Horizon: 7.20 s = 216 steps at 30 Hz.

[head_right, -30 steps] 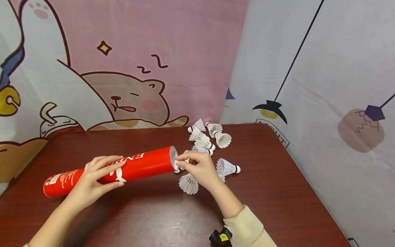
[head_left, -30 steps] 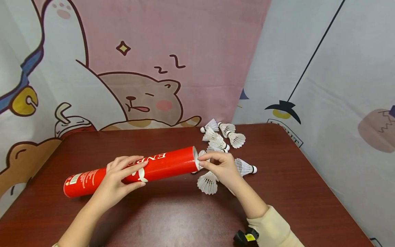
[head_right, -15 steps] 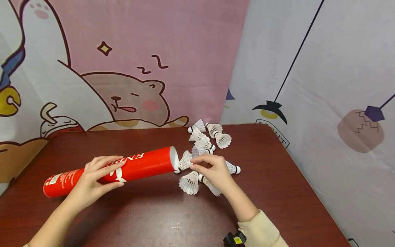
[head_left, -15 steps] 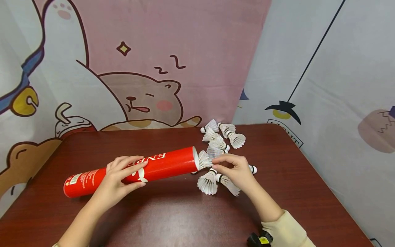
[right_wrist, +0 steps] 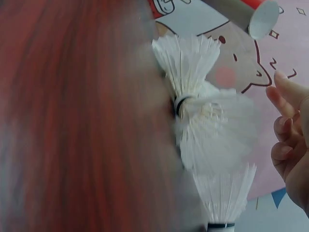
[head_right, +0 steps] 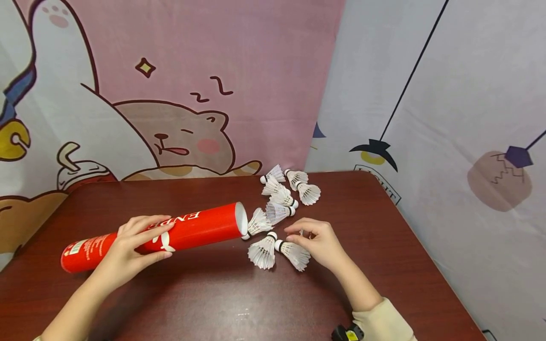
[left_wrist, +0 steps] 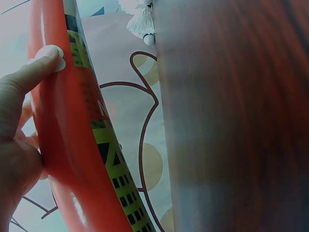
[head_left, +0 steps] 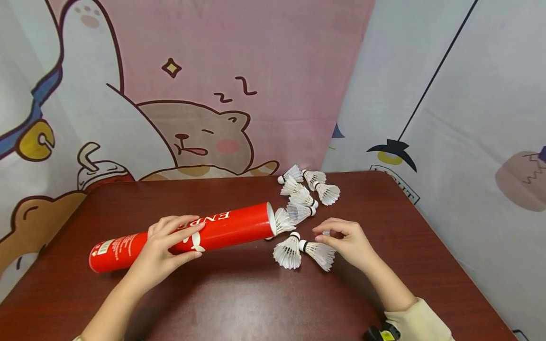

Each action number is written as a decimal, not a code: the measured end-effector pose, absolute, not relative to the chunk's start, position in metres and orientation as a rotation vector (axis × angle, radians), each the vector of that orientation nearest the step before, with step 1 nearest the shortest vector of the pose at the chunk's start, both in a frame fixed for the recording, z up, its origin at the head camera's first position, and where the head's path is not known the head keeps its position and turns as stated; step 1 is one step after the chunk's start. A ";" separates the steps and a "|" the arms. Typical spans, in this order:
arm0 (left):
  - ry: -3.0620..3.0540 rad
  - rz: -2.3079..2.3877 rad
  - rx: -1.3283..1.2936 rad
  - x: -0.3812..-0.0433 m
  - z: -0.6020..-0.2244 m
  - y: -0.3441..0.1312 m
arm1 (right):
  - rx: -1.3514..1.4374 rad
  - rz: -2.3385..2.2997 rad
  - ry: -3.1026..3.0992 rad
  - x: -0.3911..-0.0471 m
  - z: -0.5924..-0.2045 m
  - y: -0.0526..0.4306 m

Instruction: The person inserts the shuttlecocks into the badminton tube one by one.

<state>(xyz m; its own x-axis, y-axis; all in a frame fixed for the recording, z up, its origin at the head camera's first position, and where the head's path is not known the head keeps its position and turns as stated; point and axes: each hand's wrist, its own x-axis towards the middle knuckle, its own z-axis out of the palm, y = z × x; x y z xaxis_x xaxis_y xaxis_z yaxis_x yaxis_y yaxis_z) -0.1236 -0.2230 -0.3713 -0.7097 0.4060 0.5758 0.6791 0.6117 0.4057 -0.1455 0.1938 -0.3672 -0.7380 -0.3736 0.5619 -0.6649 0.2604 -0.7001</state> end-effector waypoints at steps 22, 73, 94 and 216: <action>-2.406 -0.873 -0.874 -0.125 -0.373 -0.224 | 0.979 1.408 -2.386 -0.143 -0.387 0.229; -2.420 -0.883 -0.881 -0.124 -0.371 -0.223 | 0.876 1.441 -2.145 -0.143 -0.371 0.209; -2.419 -0.876 -0.887 -0.123 -0.371 -0.223 | 0.819 1.593 -1.990 -0.160 -0.352 0.184; -2.438 -0.910 -0.927 -0.123 -0.373 -0.221 | 0.825 1.412 -1.994 -0.141 -0.368 0.129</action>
